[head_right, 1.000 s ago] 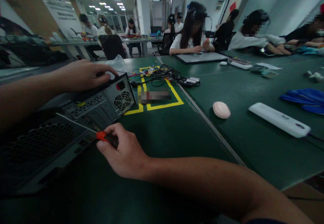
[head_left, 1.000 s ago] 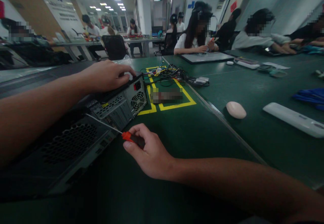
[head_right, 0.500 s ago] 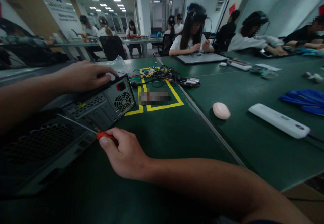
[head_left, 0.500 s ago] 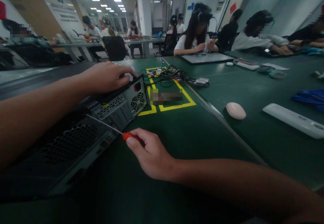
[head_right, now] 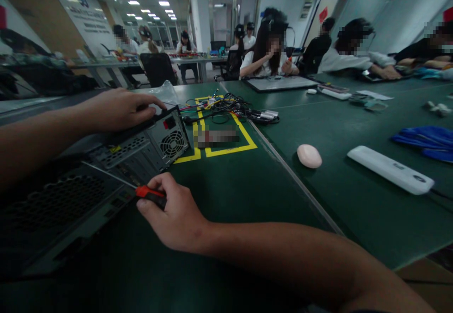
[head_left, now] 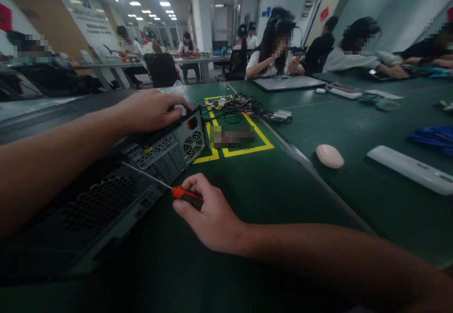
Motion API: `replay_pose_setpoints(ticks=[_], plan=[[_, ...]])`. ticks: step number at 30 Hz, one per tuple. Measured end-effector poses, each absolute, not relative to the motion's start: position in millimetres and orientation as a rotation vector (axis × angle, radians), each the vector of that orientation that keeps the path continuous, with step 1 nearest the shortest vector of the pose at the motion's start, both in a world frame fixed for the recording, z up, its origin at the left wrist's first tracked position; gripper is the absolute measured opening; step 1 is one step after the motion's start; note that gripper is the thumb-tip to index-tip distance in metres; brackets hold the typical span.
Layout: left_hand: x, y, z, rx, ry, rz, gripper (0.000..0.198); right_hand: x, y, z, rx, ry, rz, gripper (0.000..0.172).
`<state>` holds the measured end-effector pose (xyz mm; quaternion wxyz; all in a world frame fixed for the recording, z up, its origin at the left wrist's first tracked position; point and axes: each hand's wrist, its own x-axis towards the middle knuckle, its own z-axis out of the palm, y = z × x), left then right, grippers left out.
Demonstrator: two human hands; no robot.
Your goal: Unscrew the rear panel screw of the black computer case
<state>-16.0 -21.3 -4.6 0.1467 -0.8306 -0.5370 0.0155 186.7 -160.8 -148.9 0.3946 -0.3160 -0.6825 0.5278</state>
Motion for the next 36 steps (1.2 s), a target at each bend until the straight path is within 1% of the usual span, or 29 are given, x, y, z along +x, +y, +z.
replay_pose_setpoints(ticks=[14, 20, 25, 34, 36], plan=[[-11, -27, -1, -2.415, -1.574, 0.043, 0.058, 185, -160, -152, -0.793, -1.688, 1.361, 0.017], [-17, -17, -6, -2.443, -1.586, -0.055, 0.057, 185, -160, -152, -0.806, -1.663, 1.398, 0.018], [-16, -18, -5, -2.443, -1.594, -0.044, 0.058, 184, -160, -151, -0.773, -1.626, 1.438, 0.017], [-15, -18, -5, -2.437, -1.608, -0.053, 0.059, 183, -158, -152, -0.763, -1.672, 1.366, 0.013], [-15, -19, -5, -2.425, -1.615, -0.042, 0.058, 183, -156, -154, -0.748, -1.705, 1.316, 0.015]])
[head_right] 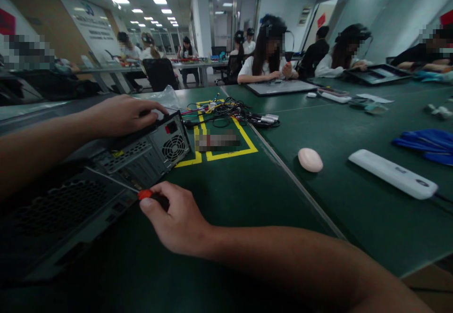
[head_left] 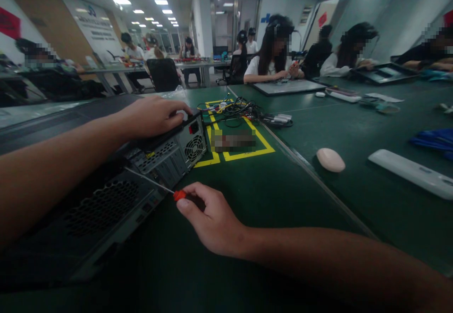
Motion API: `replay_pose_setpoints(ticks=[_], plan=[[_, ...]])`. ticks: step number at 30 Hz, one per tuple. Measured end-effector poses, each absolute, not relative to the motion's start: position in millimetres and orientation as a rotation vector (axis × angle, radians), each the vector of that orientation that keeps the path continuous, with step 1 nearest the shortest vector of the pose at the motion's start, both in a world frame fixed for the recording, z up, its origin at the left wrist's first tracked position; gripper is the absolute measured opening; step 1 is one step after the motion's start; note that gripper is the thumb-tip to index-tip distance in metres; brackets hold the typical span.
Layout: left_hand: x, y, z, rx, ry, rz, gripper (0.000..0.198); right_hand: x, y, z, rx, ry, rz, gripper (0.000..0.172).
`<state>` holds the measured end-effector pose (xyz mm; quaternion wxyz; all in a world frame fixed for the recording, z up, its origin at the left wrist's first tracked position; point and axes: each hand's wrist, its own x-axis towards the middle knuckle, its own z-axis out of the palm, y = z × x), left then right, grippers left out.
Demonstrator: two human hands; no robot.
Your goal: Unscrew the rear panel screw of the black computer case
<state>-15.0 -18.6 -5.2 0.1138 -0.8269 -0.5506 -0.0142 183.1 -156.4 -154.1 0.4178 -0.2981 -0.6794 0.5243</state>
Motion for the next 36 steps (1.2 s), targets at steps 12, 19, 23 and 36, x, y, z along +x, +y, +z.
replay_pose_setpoints(ticks=[12, 19, 23, 36], plan=[[-11, -29, -1, -2.413, -1.566, 0.036, 0.055, 186, -159, -147, -0.852, -1.708, 1.335, 0.023], [-10, -29, -1, -2.445, -1.545, 0.023, 0.058, 184, -158, -149, -0.815, -1.714, 1.325, 0.017], [-9, -33, 1, -2.421, -1.556, 0.046, 0.057, 185, -159, -148, -0.827, -1.718, 1.347, 0.016], [-10, -32, 0, -2.418, -1.554, 0.027, 0.056, 186, -159, -148, -0.838, -1.728, 1.329, 0.017]])
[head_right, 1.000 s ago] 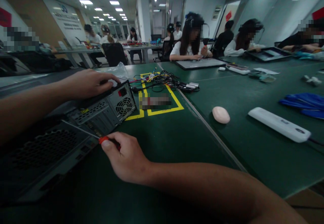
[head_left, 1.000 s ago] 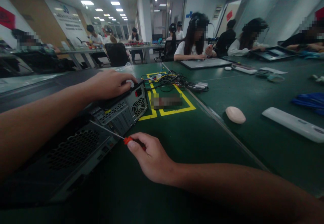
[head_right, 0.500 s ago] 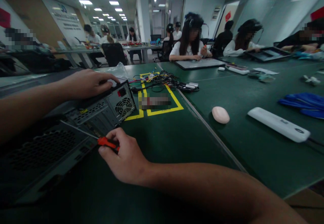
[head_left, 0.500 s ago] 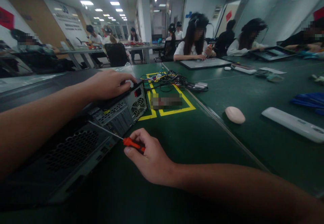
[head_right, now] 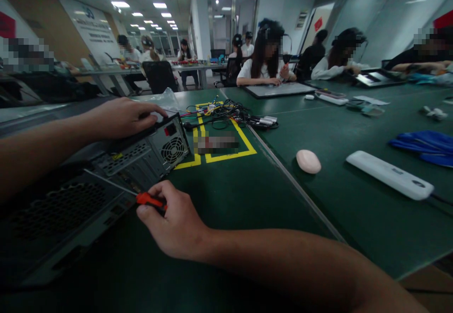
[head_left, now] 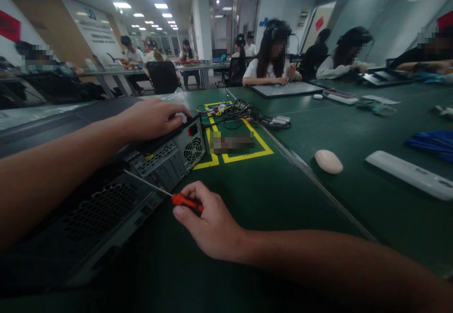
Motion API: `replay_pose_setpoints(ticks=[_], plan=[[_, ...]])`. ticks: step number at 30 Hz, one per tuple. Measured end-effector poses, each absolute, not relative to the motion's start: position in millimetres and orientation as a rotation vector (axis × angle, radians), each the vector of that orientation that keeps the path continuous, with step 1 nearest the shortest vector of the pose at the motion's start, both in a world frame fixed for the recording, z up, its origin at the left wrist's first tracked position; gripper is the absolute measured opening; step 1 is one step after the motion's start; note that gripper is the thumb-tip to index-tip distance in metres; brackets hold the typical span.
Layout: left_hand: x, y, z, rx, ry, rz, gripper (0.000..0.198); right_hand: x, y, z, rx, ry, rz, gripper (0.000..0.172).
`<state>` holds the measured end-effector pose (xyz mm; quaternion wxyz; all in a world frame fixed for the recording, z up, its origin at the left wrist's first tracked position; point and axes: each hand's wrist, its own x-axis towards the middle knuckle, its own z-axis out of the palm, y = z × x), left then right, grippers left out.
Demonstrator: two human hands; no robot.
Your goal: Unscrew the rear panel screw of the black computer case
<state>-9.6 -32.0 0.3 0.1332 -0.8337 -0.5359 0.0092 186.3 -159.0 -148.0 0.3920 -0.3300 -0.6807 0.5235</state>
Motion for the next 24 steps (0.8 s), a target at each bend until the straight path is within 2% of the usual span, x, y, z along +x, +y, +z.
replay_pose_setpoints(ticks=[24], plan=[[-18, -17, -5, -2.433, -1.594, -0.024, 0.061, 184, -159, -152, -0.775, -1.719, 1.325, 0.013]])
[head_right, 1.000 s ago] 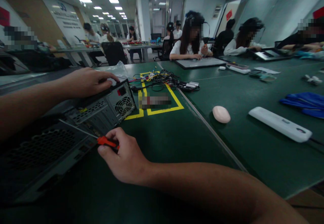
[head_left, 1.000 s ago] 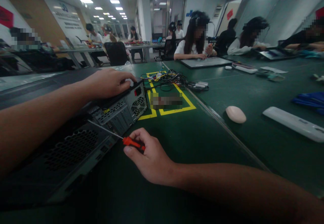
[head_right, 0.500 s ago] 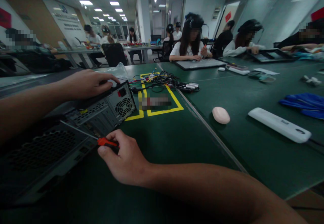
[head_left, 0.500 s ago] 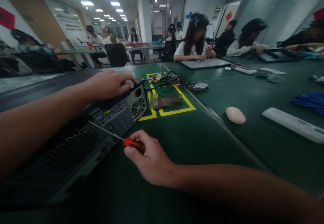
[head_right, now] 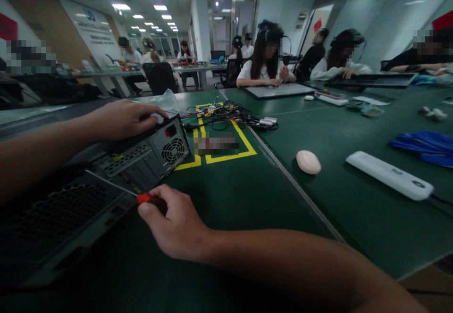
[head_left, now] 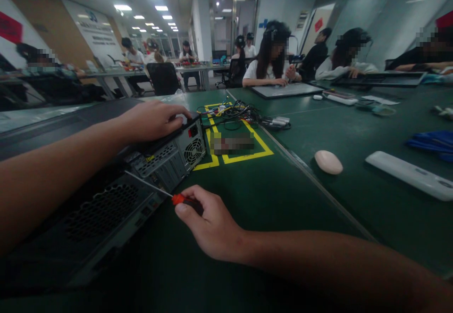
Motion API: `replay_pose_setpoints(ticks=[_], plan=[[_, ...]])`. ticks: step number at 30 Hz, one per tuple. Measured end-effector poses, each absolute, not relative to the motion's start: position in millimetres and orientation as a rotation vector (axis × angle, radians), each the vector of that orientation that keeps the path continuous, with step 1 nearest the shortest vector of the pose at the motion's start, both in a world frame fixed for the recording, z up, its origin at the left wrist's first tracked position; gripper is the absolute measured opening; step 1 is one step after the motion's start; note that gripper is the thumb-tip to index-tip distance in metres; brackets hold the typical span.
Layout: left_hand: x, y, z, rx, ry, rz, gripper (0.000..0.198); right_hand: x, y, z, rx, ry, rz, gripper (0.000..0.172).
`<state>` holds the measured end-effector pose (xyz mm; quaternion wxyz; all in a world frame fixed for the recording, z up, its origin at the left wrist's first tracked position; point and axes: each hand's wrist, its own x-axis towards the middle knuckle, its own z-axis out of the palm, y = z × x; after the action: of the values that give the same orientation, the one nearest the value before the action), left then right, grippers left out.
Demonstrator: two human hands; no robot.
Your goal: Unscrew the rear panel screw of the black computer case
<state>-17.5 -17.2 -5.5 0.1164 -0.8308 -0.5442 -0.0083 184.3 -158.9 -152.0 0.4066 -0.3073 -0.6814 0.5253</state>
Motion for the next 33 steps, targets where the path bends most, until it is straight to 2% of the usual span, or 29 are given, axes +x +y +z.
replay_pose_setpoints(ticks=[8, 12, 16, 21, 33], plan=[[-17.3, -17.7, -5.6, -2.441, -1.588, -0.031, 0.062, 185.8, -157.8, -150.2, -0.763, -1.77, 1.253, 0.021], [-17.5, -17.6, -5.7, -2.437, -1.597, -0.041, 0.06, 184.8, -159.1, -151.5, -0.767, -1.724, 1.332, 0.017], [-17.6, -17.1, -6.5, -2.425, -1.595, -0.031, 0.061, 183.2, -159.6, -153.3, -0.805, -1.667, 1.403, 0.028], [-17.6, -16.4, -7.4, -2.414, -1.599, -0.003, 0.062, 182.9, -158.1, -155.1, -0.788, -1.66, 1.4, 0.021], [-18.7, -16.7, -8.4, -2.422, -1.573, -0.04, 0.062, 183.9, -159.9, -148.6, -0.802, -1.66, 1.403, 0.018]])
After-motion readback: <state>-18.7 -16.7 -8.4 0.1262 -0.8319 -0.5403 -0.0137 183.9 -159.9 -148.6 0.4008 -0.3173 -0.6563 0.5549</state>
